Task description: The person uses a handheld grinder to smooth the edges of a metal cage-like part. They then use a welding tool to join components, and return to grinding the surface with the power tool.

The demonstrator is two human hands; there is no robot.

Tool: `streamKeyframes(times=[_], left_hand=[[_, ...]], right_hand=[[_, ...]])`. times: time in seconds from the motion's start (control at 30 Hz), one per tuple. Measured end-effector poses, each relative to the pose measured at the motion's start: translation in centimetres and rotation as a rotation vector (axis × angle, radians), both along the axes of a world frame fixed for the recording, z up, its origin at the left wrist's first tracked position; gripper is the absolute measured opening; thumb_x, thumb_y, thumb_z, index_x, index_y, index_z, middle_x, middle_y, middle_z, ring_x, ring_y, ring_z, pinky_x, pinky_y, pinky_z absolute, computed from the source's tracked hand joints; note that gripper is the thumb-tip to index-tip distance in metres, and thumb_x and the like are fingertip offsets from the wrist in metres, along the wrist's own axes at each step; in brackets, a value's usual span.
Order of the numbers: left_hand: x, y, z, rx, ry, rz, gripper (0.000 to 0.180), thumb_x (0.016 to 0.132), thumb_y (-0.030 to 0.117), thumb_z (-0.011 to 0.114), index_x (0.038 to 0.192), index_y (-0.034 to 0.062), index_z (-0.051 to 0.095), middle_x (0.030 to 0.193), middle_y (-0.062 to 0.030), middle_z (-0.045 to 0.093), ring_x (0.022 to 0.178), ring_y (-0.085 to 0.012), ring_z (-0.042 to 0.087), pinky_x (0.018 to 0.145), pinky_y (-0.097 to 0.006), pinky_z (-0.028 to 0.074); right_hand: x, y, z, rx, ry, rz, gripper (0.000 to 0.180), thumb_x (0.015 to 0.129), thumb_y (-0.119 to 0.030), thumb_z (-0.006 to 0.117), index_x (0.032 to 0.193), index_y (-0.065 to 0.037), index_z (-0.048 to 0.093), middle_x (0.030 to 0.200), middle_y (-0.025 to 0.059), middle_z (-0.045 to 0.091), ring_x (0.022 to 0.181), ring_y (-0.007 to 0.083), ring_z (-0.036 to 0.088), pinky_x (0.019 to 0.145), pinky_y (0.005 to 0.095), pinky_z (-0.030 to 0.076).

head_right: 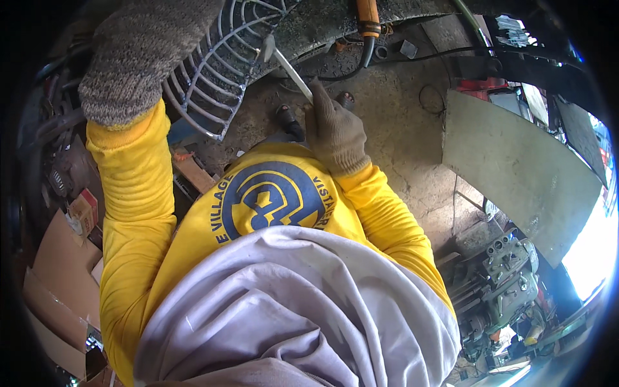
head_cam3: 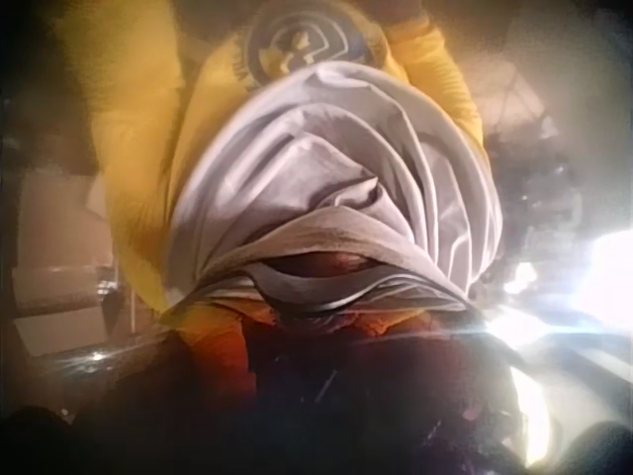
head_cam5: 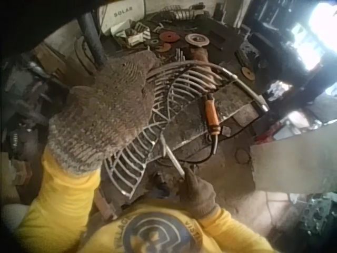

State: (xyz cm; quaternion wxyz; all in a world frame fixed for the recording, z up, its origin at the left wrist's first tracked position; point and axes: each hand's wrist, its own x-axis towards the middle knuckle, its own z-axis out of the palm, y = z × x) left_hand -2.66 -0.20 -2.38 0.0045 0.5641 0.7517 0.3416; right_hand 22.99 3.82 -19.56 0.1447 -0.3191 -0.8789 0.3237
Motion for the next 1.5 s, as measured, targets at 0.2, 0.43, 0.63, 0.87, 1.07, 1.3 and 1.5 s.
streamKeyframes(times=[0.2, 0.43, 0.63, 0.87, 1.07, 1.3, 1.5], left_hand=[[0.2, -0.4, 0.6, -0.003, 0.012, 0.006, 0.029, 0.103, 0.016, 0.059, 0.123, -0.0032, 0.065, 0.106, -0.0142, 0.072, 0.091, -0.0202, 0.068, 0.082, -0.033, 0.053], [0.4, -0.2, 0.6, -0.002, 0.009, 0.002, 0.029, 0.103, 0.015, 0.059, 0.124, -0.0034, 0.064, 0.108, -0.0147, 0.072, 0.093, -0.0208, 0.068, 0.084, -0.033, 0.053], [0.7, -0.1, 0.7, -0.006, 0.017, 0.009, 0.029, 0.103, 0.015, 0.059, 0.125, -0.0036, 0.064, 0.109, -0.0152, 0.072, 0.094, -0.0214, 0.068, 0.086, -0.033, 0.053], [0.8, -0.2, 0.5, -0.002, 0.017, 0.018, 0.03, 0.103, 0.014, 0.058, 0.126, -0.0038, 0.063, 0.11, -0.0158, 0.072, 0.096, -0.022, 0.068, 0.087, -0.034, 0.053], [0.8, 0.1, 0.7, -0.004, 0.025, 0.029, 0.03, 0.103, 0.013, 0.058, 0.127, -0.004, 0.063, 0.112, -0.0163, 0.072, 0.098, -0.0225, 0.068, 0.089, -0.034, 0.053], [0.9, 0.2, 0.2, 0.005, 0.014, 0.022, 0.03, 0.103, 0.013, 0.057, 0.128, -0.0042, 0.062, 0.113, -0.0169, 0.072, 0.1, -0.0232, 0.069, 0.09, -0.034, 0.053], [1.3, 0.1, 0.7, -0.021, 0.019, 0.045, 0.031, 0.103, 0.012, 0.057, 0.128, -0.0044, 0.062, 0.114, -0.0174, 0.072, 0.102, -0.0237, 0.069, 0.092, -0.035, 0.053]], right_hand=[[-0.3, 0.0, 0.4, -0.045, -0.036, 0.034, 0.054, 0.096, -0.018, 0.064, 0.148, -0.011, 0.053, 0.094, 0.0194, 0.073, 0.08, 0.0403, 0.073, 0.068, 0.0473, 0.058], [-0.4, -0.2, 0.8, -0.098, -0.037, -0.024, 0.053, 0.096, -0.022, 0.064, 0.147, -0.013, 0.054, 0.098, 0.02, 0.074, 0.083, 0.0405, 0.073, 0.073, 0.0488, 0.059], [-0.5, -0.4, 1.0, -0.147, -0.102, -0.023, 0.055, 0.097, -0.022, 0.064, 0.149, -0.013, 0.051, 0.097, 0.0188, 0.074, 0.084, 0.0411, 0.073, 0.073, 0.0488, 0.059], [-0.3, 0.0, 0.8, -0.09, -0.055, 0.016, 0.053, 0.097, -0.023, 0.064, 0.148, -0.013, 0.052, 0.097, 0.0192, 0.074, 0.085, 0.0425, 0.072, 0.073, 0.0495, 0.058], [-0.5, 0.0, 0.8, -0.117, -0.057, -0.01, 0.052, 0.096, -0.022, 0.066, 0.146, -0.011, 0.053, 0.096, 0.0203, 0.074, 0.085, 0.0421, 0.073, 0.074, 0.0488, 0.058], [0.1, 0.4, 1.0, -0.075, 0.016, -0.022, 0.053, 0.095, -0.02, 0.066, 0.147, -0.011, 0.055, 0.098, 0.0186, 0.074, 0.081, 0.0398, 0.074, 0.069, 0.0464, 0.059], [-0.1, 0.1, 0.8, -0.116, 0.054, -0.039, 0.048, 0.096, -0.021, 0.066, 0.143, -0.012, 0.058, 0.094, 0.0199, 0.073, 0.084, 0.0414, 0.073, 0.071, 0.0475, 0.058]])
